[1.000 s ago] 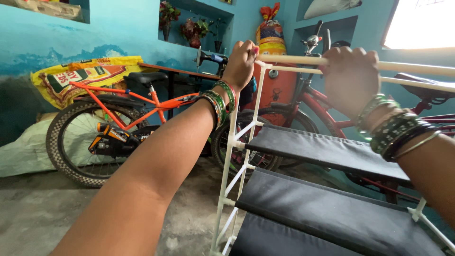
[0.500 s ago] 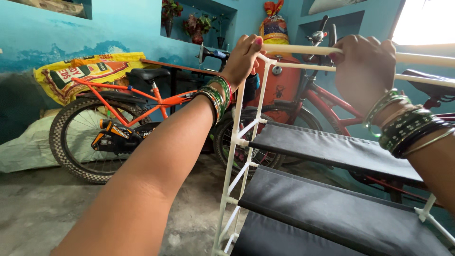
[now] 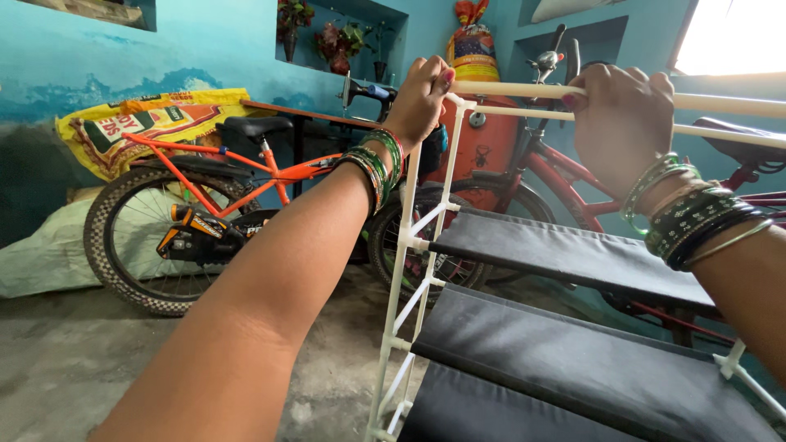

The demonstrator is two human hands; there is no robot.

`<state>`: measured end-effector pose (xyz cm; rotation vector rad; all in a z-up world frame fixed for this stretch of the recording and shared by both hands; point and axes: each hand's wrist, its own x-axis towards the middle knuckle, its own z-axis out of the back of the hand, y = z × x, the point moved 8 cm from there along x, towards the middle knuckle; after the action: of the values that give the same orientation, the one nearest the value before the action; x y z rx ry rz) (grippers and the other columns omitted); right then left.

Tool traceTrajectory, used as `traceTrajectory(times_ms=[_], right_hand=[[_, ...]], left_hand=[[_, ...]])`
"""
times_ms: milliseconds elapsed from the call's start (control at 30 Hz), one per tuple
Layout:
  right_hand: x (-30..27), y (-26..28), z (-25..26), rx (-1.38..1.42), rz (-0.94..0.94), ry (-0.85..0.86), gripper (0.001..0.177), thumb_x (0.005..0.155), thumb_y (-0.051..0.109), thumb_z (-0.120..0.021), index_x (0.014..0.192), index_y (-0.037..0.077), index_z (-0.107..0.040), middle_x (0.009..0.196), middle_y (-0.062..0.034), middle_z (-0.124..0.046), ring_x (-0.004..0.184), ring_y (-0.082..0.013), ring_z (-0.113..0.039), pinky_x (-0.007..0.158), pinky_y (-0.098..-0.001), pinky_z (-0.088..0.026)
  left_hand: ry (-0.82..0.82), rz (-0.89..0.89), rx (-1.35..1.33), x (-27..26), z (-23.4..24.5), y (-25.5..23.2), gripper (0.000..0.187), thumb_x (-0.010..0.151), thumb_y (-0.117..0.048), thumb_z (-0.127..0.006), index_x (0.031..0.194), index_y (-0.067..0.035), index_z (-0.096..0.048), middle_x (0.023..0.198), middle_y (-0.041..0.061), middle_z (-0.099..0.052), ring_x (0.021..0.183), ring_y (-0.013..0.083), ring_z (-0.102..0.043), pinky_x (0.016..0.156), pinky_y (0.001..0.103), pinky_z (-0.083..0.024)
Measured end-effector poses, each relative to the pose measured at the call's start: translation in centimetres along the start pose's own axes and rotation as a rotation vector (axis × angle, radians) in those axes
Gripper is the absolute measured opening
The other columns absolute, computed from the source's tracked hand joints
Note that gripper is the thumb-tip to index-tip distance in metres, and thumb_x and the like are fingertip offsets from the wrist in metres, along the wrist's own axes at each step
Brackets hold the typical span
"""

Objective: The person assembles a three-tier shoe rack by inserting white plastic rods into the frame and securing them with connectors. The person adjusts the fabric shelves and aligns the frame components to complete the assembly.

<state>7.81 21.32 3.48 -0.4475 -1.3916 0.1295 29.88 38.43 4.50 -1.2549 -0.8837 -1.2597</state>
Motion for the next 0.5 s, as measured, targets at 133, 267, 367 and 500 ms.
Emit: traceTrajectory(times_ms=[133, 267, 367, 500], right_hand=[[0.1, 0.2, 0.0, -0.042, 0.031, -0.054, 0.021, 0.113, 0.026, -0.06, 0.103, 0.012, -0.072, 0.092, -0.0026, -0.071, 0.101, -0.0261, -0.065, 0.096, -0.0469, -0.042], [-0.1, -0.5, -0.6, -0.015, 0.0, -0.005, 0.024, 0.117, 0.028, -0.063, 0.102, 0.012, -0.073, 0.086, -0.0031, -0.07, 0.098, -0.0254, -0.065, 0.097, -0.0467, -0.042], [-0.1, -0.3, -0.5, -0.016, 0.008, -0.028, 0.022, 0.115, 0.027, -0.062, 0.103, 0.012, -0.073, 0.088, -0.0023, -0.07, 0.099, -0.0245, -0.065, 0.098, -0.046, -0.041], [-0.1, 0.3, 0.1, -0.056, 0.026, -0.052, 0.023, 0.116, 0.028, -0.063, 0.103, 0.012, -0.073, 0.09, -0.0021, -0.07, 0.098, -0.0236, -0.064, 0.098, -0.0453, -0.042]], left_hand=[[0.022, 0.026, -0.055, -0.3, 0.2, -0.9, 0.031, 0.111, -0.029, -0.043, 0.097, -0.004, -0.054, 0.1, 0.009, -0.048, 0.064, 0.012, -0.056, 0.056, 0.029, -0.055], [0.019, 0.036, -0.049, -0.4, 0.0, -1.0, 0.031, 0.11, -0.03, -0.043, 0.096, -0.003, -0.052, 0.1, 0.009, -0.047, 0.064, 0.0122, -0.057, 0.055, 0.029, -0.055], [0.025, 0.023, -0.024, -0.3, 0.1, -0.7, 0.032, 0.111, -0.03, -0.042, 0.096, -0.003, -0.052, 0.1, 0.009, -0.047, 0.066, 0.0119, -0.057, 0.056, 0.029, -0.055], [0.049, -0.017, -0.01, 0.0, 0.1, -0.9, 0.035, 0.114, -0.03, -0.04, 0.097, -0.004, -0.054, 0.102, 0.009, -0.048, 0.069, 0.0121, -0.056, 0.064, 0.029, -0.055]])
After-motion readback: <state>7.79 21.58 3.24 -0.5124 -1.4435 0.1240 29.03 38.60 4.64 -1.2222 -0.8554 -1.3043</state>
